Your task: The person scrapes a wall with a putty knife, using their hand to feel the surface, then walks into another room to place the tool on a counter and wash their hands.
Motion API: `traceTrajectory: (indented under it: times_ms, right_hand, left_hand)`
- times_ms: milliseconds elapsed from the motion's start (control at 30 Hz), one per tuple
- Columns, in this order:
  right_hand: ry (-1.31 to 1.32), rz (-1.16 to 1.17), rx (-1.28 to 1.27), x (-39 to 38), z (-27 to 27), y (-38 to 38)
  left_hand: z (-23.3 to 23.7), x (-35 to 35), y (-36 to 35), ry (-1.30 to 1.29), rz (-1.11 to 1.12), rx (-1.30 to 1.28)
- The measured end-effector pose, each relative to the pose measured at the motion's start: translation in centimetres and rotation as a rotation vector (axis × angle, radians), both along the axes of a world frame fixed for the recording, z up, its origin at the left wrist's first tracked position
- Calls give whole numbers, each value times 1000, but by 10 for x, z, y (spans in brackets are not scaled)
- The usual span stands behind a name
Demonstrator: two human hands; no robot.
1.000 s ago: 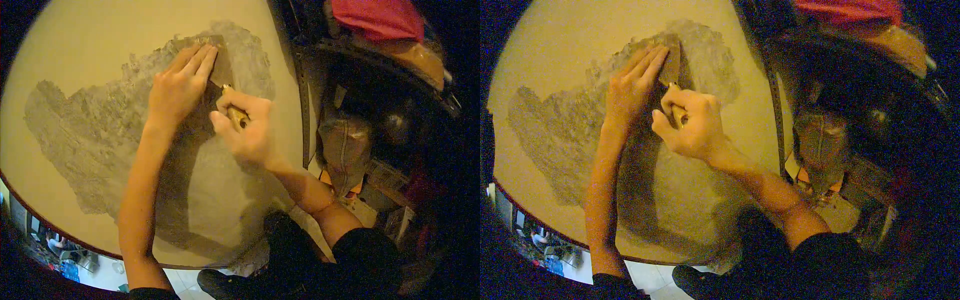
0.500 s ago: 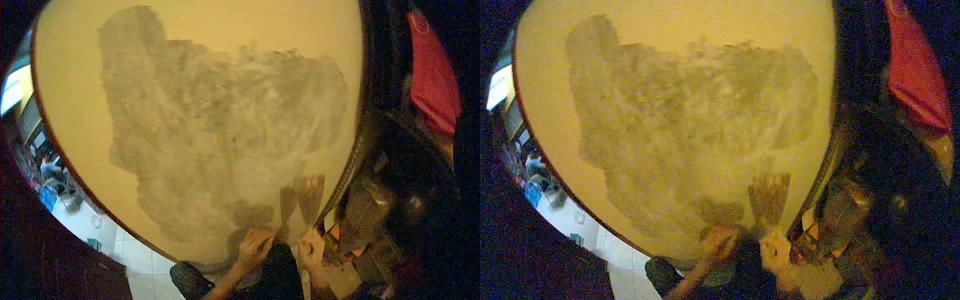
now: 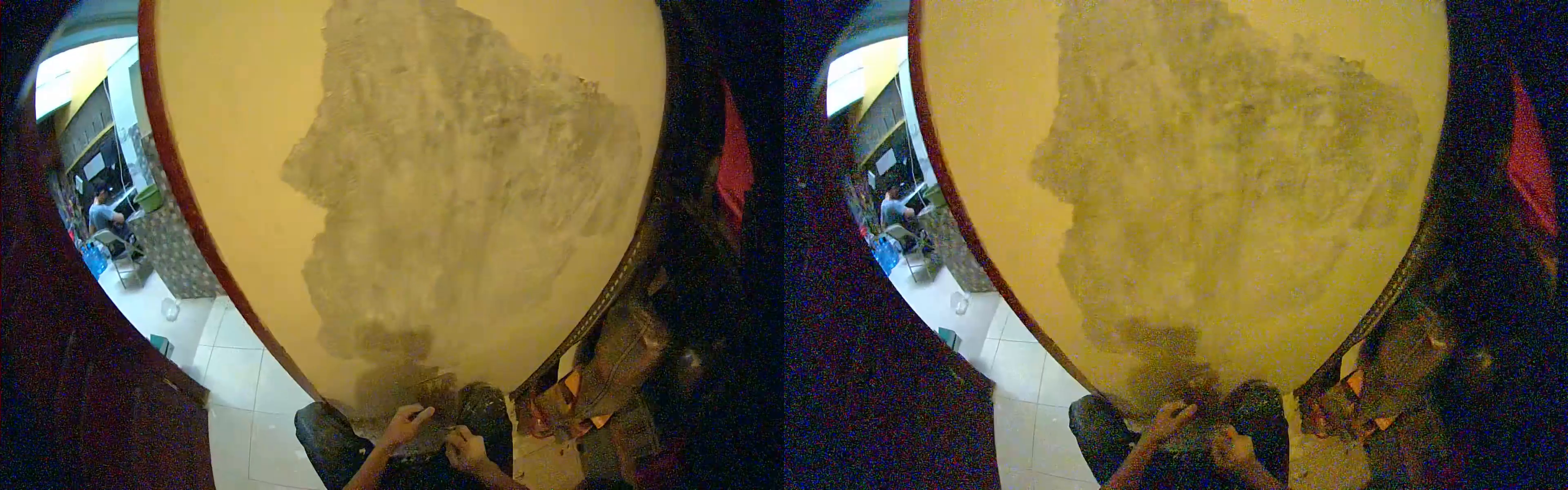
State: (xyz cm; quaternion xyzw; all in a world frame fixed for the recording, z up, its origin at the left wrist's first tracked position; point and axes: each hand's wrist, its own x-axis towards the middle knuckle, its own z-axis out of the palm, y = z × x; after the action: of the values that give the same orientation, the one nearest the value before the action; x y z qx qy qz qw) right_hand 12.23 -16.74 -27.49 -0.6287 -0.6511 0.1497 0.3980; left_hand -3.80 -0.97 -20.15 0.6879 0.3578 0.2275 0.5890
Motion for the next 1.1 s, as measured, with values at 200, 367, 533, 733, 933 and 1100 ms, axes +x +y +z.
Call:
traceTrajectory:
  times_ms: [200, 367, 533, 733, 933, 1100]
  right_hand:
    - [77, -190, 104, -13, -33, 22]
    - [139, -258, -338, 18, -28, 24]
    - [-69, -231, -167, 8, -35, 24]
    - [-85, -215, -144, 7, -33, 24]
    - [-170, -236, -175, -2, -13, 23]
    - [-154, -279, -239, 2, -21, 22]
  left_hand:
    - [-138, -22, 33, -24, 18, 204]
    - [-139, -4, 30, -139, -60, -1]
    - [-164, -4, 36, -15, -124, 73]
    - [-222, 10, 47, 124, -205, -21]
    - [-147, 12, 20, -395, 39, -157]
    - [-165, 23, 60, 591, -486, -106]
